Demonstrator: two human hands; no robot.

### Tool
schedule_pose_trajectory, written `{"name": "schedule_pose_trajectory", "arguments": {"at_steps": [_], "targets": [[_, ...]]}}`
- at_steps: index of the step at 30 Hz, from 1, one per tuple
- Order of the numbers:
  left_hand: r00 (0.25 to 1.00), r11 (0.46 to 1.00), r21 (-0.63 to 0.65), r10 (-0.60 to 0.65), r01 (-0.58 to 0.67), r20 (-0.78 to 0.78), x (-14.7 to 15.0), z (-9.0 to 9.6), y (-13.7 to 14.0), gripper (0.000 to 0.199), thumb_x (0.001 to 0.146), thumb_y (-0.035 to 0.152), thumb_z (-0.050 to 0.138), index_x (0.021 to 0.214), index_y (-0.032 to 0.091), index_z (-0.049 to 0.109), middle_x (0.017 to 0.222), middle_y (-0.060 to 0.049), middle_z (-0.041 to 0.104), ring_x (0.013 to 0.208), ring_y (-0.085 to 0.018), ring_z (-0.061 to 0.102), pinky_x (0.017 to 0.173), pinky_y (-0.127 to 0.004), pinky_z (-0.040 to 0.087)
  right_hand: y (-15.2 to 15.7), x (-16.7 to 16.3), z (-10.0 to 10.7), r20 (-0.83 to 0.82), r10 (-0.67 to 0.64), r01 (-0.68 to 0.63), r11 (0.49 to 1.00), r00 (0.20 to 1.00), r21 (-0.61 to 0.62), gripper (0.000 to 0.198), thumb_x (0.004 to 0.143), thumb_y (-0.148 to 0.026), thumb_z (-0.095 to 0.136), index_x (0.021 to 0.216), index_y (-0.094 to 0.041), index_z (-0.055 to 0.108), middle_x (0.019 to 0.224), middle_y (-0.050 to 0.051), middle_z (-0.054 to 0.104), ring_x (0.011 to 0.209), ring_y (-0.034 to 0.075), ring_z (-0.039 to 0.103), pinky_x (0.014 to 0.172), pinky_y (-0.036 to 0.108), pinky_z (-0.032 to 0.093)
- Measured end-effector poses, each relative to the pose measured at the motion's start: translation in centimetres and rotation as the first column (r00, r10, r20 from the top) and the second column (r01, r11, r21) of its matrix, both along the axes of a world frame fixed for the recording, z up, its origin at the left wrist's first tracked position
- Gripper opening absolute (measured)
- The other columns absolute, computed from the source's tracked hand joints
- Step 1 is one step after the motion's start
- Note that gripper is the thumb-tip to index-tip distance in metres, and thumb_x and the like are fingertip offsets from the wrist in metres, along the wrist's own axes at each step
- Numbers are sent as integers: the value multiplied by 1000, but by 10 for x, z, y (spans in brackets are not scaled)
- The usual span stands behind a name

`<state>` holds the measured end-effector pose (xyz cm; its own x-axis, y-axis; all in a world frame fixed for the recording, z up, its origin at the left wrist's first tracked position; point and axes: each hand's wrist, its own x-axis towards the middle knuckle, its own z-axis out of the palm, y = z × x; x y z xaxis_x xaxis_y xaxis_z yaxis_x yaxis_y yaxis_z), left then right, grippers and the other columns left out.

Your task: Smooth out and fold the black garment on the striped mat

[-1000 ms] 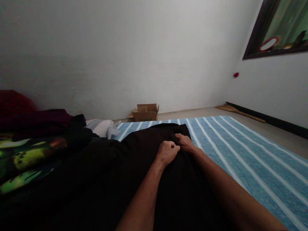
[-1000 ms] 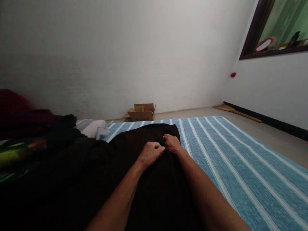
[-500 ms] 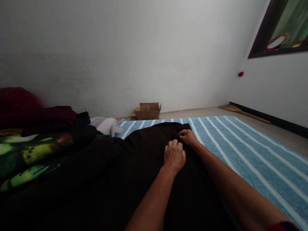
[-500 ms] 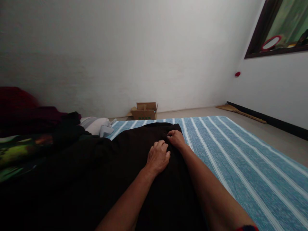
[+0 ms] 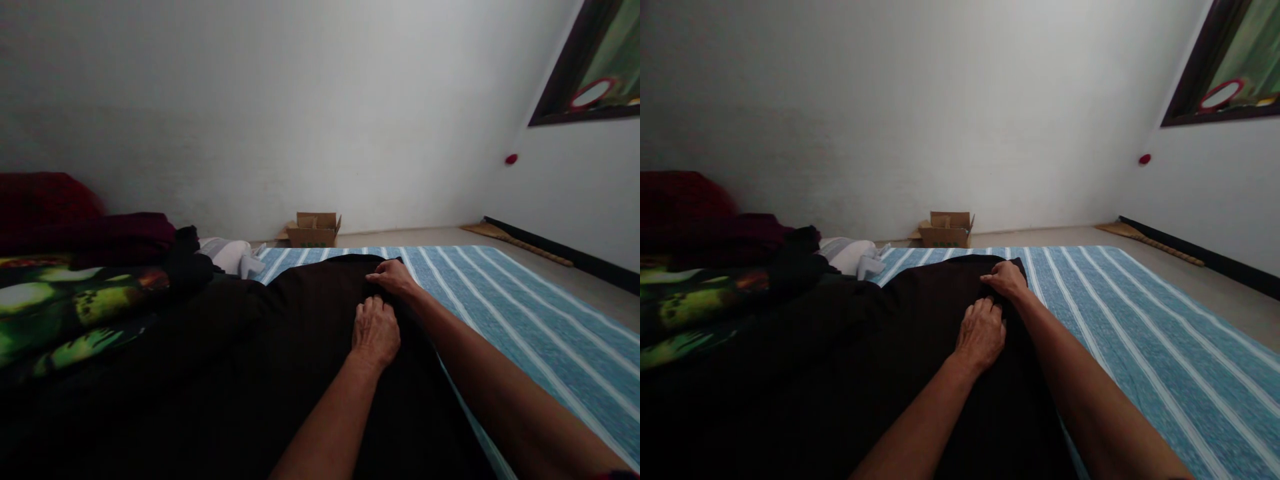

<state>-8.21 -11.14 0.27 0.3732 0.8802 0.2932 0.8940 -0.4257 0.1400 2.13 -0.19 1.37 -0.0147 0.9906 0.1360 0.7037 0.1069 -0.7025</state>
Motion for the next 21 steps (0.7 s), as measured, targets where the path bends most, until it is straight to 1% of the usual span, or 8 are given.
{"name": "schedule_pose_trajectory", "arguments": {"at_steps": [2, 4, 9, 12, 15, 19, 21], "targets": [[1000, 1000, 13, -3, 3, -7, 0, -1, 0, 27, 84, 17, 39, 100, 10, 59, 105, -16, 55, 97, -27, 47, 83, -42, 39, 4, -2, -2, -1, -40, 40, 997, 999, -65, 34, 63, -47, 69, 51, -16, 59, 43, 0, 51, 45, 13, 51, 43, 22, 34], [1000, 1000, 21, -7, 8, -12, 1, -1, -1, 26, 84, 16, 39, 99, 10, 60, 102, -15, 56, 96, -27, 48, 82, -42, 39, 8, -3, -5, -13, -72, 70, 990, 997, -121, 35, 63, -45, 69, 47, -17, 55, 38, 0, 46, 39, 12, 47, 40, 22, 32], [1000, 999, 42, -22, 23, -13, 2, -2, -2, 25, 82, 16, 40, 96, 10, 60, 100, -15, 56, 95, -28, 48, 81, -42, 39, 12, -4, -6, -77, -139, 121, 971, 987, -208, 25, 65, -28, 67, 48, -17, 53, 38, -3, 45, 36, 9, 44, 36, 20, 31], [1000, 999, 45, -22, 22, -11, 2, -3, -3, 25, 82, 15, 40, 96, 10, 60, 99, -15, 56, 94, -27, 48, 81, -41, 39, 10, -4, -8, -119, -182, 151, 961, 976, -232, 19, 68, -25, 64, 54, -16, 55, 44, -3, 48, 37, 9, 45, 36, 19, 33], [1000, 999, 42, -26, 26, -4, 2, -3, -2, 24, 82, 15, 40, 95, 10, 60, 99, -14, 56, 94, -27, 49, 81, -41, 39, 6, -3, -11, -144, -218, 177, 950, 965, -258, 17, 75, -27, 62, 64, -14, 59, 51, -3, 51, 41, 8, 47, 38, 19, 37], [999, 999, 27, -32, 32, -2, 1, -2, -2, 24, 82, 16, 41, 95, 11, 60, 99, -14, 56, 95, -27, 49, 82, -42, 39, 3, -1, -14, -150, -228, 176, 939, 962, -295, 19, 84, -31, 57, 80, -12, 59, 66, -3, 56, 51, 7, 51, 47, 20, 44], [999, 999, 19, -31, 32, -12, 2, -1, -2, 23, 83, 17, 40, 94, 11, 60, 99, -14, 57, 94, -27, 49, 82, -42, 39, 5, -1, -17, -158, -233, 178, 937, 960, -299, 20, 87, -32, 55, 86, -12, 58, 74, -1, 58, 57, 8, 54, 51, 22, 47]]}}
